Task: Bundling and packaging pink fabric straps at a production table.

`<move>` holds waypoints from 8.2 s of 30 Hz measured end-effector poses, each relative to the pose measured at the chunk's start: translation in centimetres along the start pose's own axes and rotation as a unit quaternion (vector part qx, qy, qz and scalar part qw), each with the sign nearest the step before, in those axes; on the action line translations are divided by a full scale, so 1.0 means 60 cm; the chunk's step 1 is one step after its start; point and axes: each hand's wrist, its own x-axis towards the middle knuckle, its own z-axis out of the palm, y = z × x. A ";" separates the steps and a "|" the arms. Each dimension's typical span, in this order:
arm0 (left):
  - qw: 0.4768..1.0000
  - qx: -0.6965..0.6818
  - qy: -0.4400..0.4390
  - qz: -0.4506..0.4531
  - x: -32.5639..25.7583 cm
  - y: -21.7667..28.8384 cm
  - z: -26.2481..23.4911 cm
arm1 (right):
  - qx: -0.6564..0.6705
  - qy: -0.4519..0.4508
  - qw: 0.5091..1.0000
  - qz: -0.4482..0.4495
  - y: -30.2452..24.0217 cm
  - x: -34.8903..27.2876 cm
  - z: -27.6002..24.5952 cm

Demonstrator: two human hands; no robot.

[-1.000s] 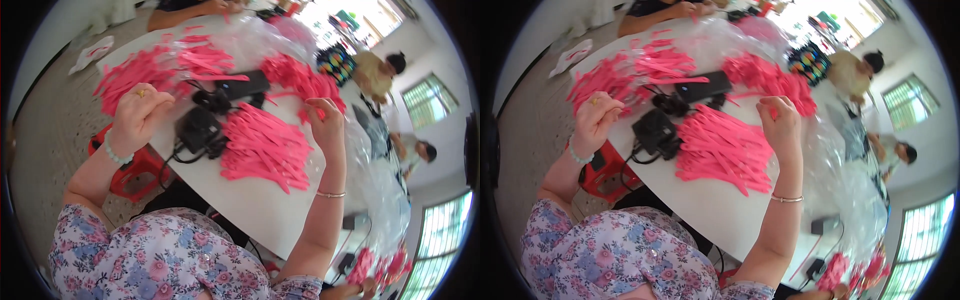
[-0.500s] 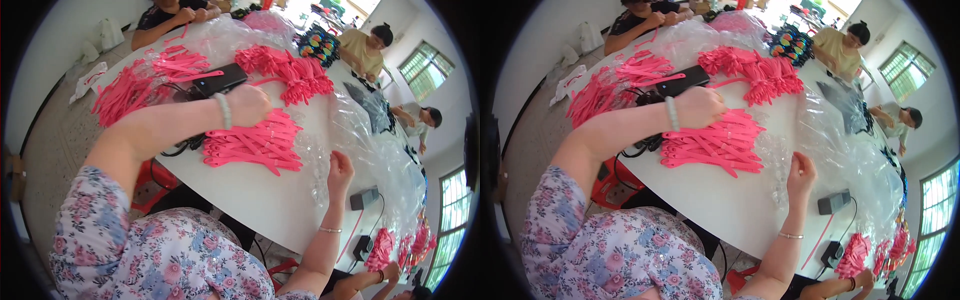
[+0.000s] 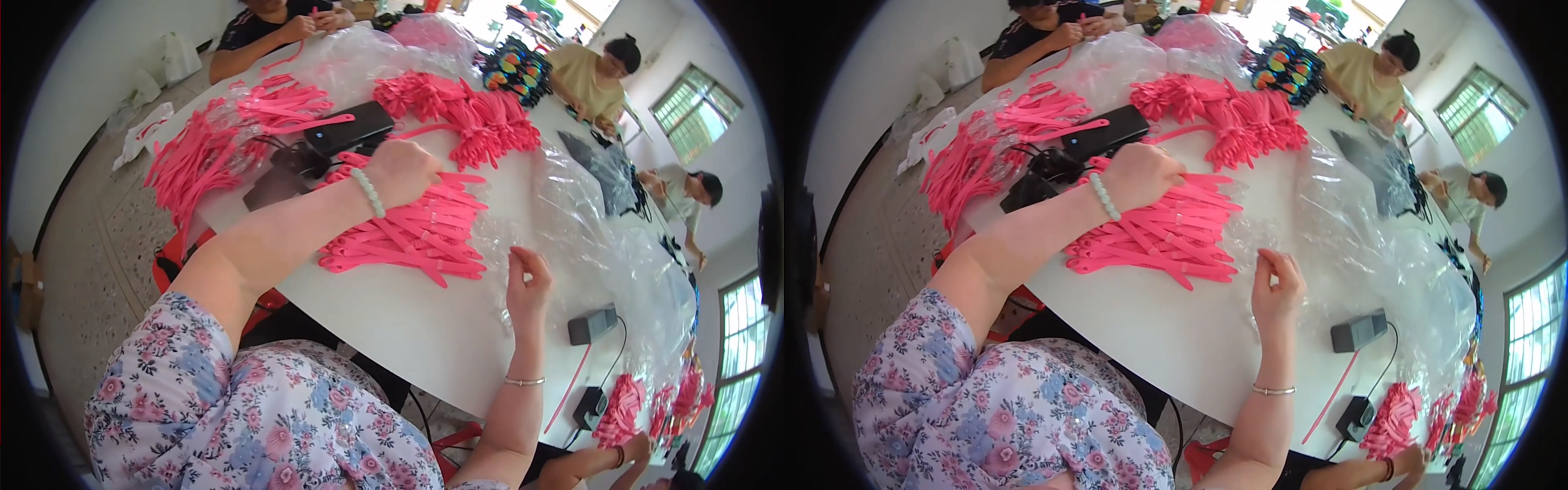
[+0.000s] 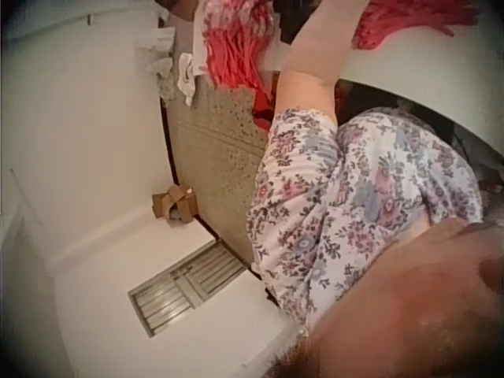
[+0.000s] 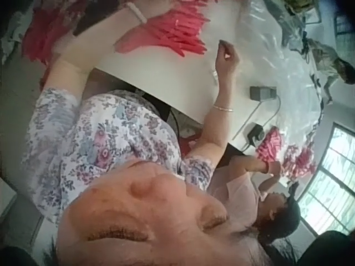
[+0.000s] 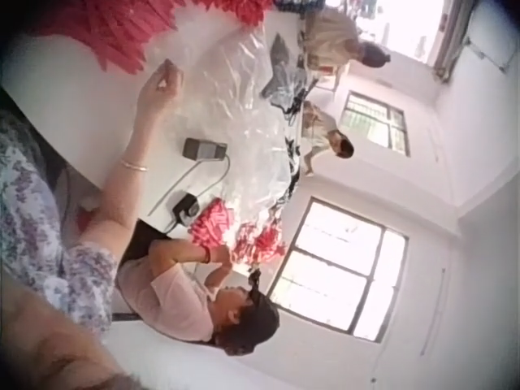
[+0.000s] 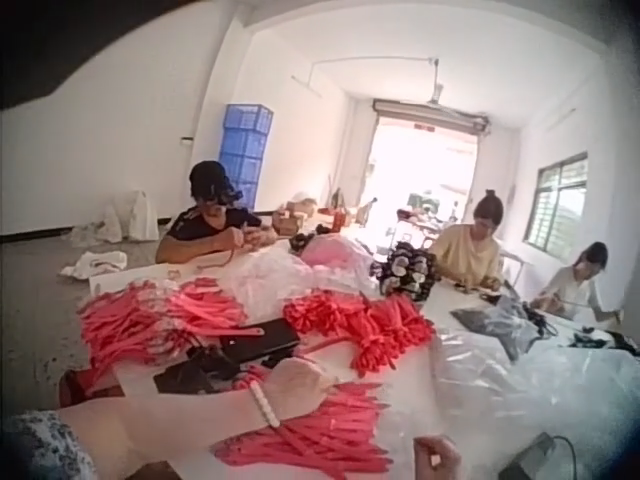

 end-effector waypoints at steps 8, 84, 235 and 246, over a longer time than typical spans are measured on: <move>0.914 -0.406 0.006 0.000 0.013 0.075 -0.057 | 0.146 -0.042 0.982 0.108 -0.037 -0.002 0.002; 0.556 -0.769 -0.190 -0.254 -0.056 0.116 0.005 | 0.439 -0.115 0.863 0.225 -0.045 -0.013 0.000; 0.801 -0.580 0.139 0.051 -0.078 0.162 0.012 | 0.399 -0.247 0.873 0.132 -0.056 -0.020 -0.010; 0.620 -0.761 -0.105 -0.156 -0.074 0.151 -0.001 | 0.258 -0.212 0.932 0.139 -0.075 -0.012 -0.021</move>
